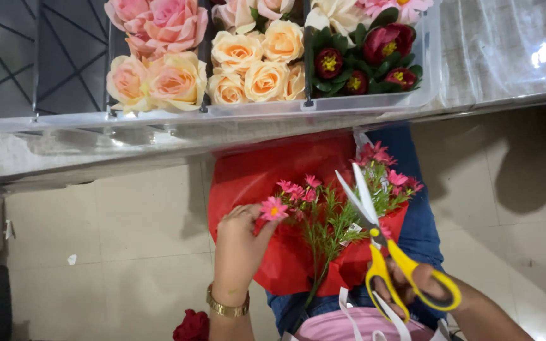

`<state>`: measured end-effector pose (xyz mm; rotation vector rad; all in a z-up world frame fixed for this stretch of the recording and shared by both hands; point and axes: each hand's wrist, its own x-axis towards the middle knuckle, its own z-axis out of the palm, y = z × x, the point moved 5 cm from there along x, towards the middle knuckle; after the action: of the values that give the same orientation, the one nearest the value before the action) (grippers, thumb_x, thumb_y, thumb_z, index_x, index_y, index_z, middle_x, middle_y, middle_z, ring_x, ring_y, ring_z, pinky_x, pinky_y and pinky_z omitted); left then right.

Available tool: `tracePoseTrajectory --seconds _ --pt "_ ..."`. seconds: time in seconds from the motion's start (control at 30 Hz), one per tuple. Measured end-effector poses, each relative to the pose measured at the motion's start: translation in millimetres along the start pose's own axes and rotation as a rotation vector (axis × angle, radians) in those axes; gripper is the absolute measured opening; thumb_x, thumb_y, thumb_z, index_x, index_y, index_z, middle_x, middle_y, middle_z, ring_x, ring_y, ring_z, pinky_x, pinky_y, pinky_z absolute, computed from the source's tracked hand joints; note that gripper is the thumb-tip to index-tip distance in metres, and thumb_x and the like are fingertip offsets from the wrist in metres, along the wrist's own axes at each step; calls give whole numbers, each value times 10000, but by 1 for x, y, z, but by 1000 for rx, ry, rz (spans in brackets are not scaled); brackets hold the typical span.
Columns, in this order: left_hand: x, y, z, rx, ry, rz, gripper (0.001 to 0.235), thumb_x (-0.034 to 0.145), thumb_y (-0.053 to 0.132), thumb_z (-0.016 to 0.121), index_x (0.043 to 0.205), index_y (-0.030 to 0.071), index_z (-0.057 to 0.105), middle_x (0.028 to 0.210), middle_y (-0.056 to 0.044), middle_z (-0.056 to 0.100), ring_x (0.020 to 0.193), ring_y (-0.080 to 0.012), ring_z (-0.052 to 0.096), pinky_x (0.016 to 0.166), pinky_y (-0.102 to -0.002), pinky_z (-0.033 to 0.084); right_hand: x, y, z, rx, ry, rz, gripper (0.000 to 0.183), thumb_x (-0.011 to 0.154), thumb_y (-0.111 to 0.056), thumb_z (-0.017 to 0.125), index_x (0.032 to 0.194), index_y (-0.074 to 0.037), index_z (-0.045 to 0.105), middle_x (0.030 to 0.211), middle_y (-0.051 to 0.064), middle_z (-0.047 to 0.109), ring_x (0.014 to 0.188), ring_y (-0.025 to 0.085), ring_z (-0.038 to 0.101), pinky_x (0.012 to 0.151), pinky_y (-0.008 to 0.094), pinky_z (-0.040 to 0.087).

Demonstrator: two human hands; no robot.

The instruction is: The recorder organizes artificial flowers into a container and trims stems with scissors.

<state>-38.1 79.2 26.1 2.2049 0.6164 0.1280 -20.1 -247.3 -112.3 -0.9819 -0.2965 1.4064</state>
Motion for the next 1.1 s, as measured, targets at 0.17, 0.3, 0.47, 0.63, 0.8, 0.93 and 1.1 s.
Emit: tracePoseTrajectory --seconds 0.17,0.3,0.47,0.63,0.8,0.93,1.1 --pt "14 19 28 501 -86 256 261 750 220 845 958 84 762 825 -136 722 859 -337 676 811 -495 481 -23 8 -24 62 -230 -83 1107 713 -1018 389 1072 10 588 808 72 632 683 111 602 522 170 301" --pt "21 43 34 381 -87 280 369 707 183 820 1047 64 739 877 -118 716 870 -330 668 768 -473 465 -47 22 -55 58 -152 -182 1133 693 -1013 414 1018 51 624 841 123 629 629 168 618 507 243 400" --pt "20 72 26 164 166 421 228 867 139 746 1089 89 743 980 -130 707 884 -333 661 801 -449 515 -71 10 -80 240 108 -303 1238 599 -1035 384 1128 74 536 801 156 595 474 191 546 439 344 477" --pt "25 105 66 148 60 501 212 900 230 747 1052 84 729 959 -125 709 902 -340 672 809 -467 514 -71 4 -81 273 140 -353 1209 627 -1044 362 938 103 585 789 133 579 485 170 520 548 358 462" --pt "36 116 102 479 -142 247 356 866 423 780 853 73 714 835 -136 718 843 -330 675 793 -487 495 -62 -19 -63 234 146 -367 1101 608 -1033 367 840 27 556 770 91 538 496 175 522 456 307 433" --pt "30 120 106 405 -79 344 313 778 333 782 896 55 699 776 -137 717 817 -339 687 746 -483 505 -56 -20 -54 196 160 -314 1095 588 -1043 361 817 10 556 674 94 546 495 175 524 463 301 429" --pt "31 87 133 518 -172 342 57 872 124 707 917 89 706 828 -144 717 822 -325 720 730 -436 566 -57 -14 -54 189 131 -317 1100 594 -1042 354 831 10 570 649 108 569 501 175 540 468 299 432"
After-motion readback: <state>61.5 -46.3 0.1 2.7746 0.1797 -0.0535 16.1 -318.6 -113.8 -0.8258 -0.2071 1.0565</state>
